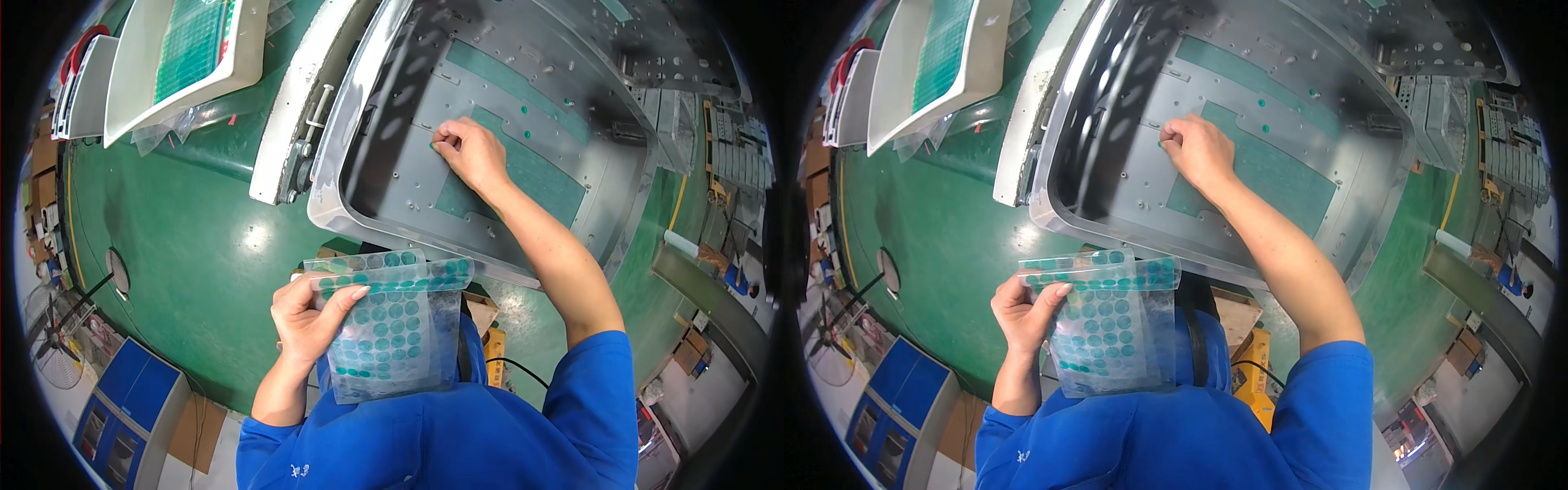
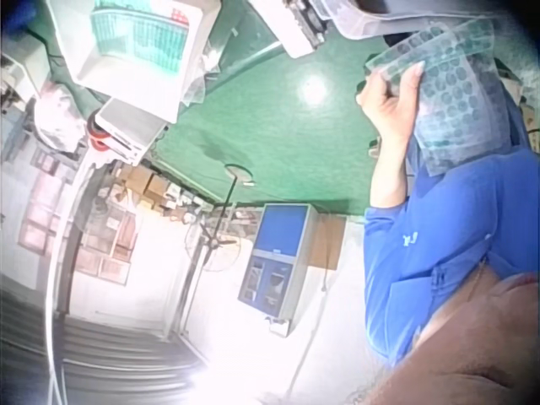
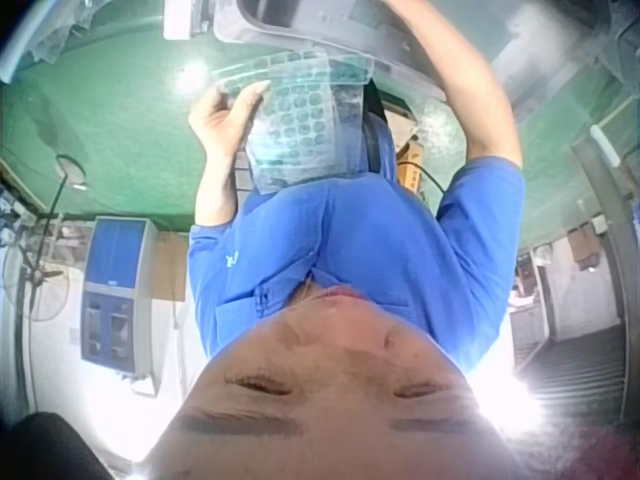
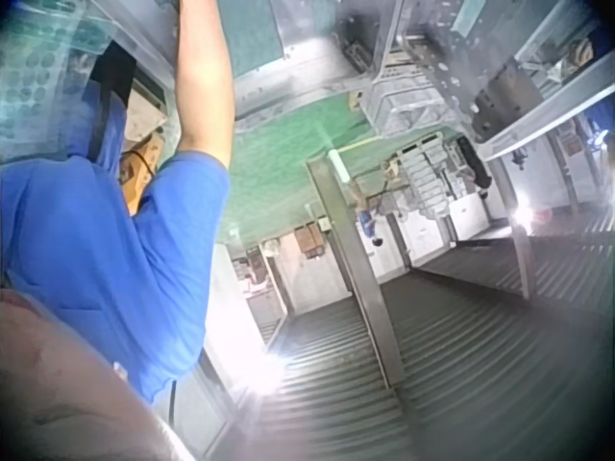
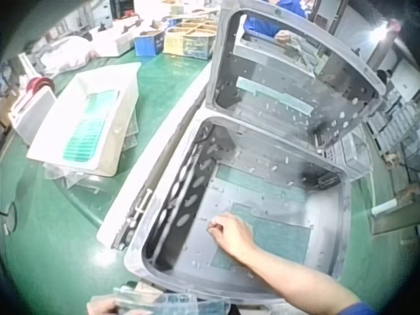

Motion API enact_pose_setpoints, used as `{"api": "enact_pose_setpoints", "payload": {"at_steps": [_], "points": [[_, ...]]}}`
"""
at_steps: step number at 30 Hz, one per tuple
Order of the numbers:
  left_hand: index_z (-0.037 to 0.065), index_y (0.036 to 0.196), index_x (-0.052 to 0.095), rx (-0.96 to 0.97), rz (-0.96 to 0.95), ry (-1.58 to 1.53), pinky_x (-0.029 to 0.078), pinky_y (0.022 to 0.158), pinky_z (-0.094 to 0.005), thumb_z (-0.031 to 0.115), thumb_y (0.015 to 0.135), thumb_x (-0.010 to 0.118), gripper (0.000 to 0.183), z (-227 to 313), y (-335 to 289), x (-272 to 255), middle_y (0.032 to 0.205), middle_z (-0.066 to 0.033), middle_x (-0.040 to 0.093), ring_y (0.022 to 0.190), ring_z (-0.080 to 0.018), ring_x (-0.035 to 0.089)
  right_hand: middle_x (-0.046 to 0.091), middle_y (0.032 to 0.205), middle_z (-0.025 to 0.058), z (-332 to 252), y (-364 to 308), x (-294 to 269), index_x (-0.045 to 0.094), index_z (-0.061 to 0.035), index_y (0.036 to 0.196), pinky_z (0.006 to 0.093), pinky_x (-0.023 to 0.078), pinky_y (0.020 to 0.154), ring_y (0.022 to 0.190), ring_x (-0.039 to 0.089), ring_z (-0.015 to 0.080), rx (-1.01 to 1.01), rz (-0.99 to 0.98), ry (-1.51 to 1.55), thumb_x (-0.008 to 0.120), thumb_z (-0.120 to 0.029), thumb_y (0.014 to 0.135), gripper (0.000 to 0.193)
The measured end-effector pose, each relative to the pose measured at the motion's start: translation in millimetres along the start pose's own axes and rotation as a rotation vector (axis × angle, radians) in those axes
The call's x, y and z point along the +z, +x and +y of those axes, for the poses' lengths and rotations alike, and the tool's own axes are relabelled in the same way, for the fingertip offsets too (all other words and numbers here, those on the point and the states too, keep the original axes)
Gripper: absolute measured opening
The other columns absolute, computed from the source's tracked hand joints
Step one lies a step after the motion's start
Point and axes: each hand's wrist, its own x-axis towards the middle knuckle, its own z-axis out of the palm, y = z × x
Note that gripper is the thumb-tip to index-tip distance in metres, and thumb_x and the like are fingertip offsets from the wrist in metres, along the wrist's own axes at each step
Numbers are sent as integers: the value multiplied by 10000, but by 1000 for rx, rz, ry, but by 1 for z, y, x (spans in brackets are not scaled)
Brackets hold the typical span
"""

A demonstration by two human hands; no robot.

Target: Applying green circular stickers to the inside of a metal chassis.

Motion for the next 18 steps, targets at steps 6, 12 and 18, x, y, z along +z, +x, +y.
{"api": "enact_pose_setpoints", "payload": {"at_steps": [6,12,18], "points": [[2,735,631,-12,1,22,281,420,-168,45,641,759,165,1,-2,-1,551,28,547,459,-9,387,550,728,2,11,12,-5,571,-153,859,335,424,593,695,549,192,114,-86,88,707,-173,653,248],[0,753,637,-51,52,-55,286,430,-164,37,664,740,140,10,2,-1,570,21,551,481,-6,396,570,732,21,1,27,-14,569,-105,802,307,418,583,663,537,169,200,-108,-13,709,-188,664,213],[0,740,645,77,46,-13,273,429,-160,30,671,730,114,21,11,-5,604,25,566,481,-3,383,583,848,38,-53,-55,-91,613,-40,881,260,413,704,755,515,123,-393,-327,595,673,-102,711,190]]}}
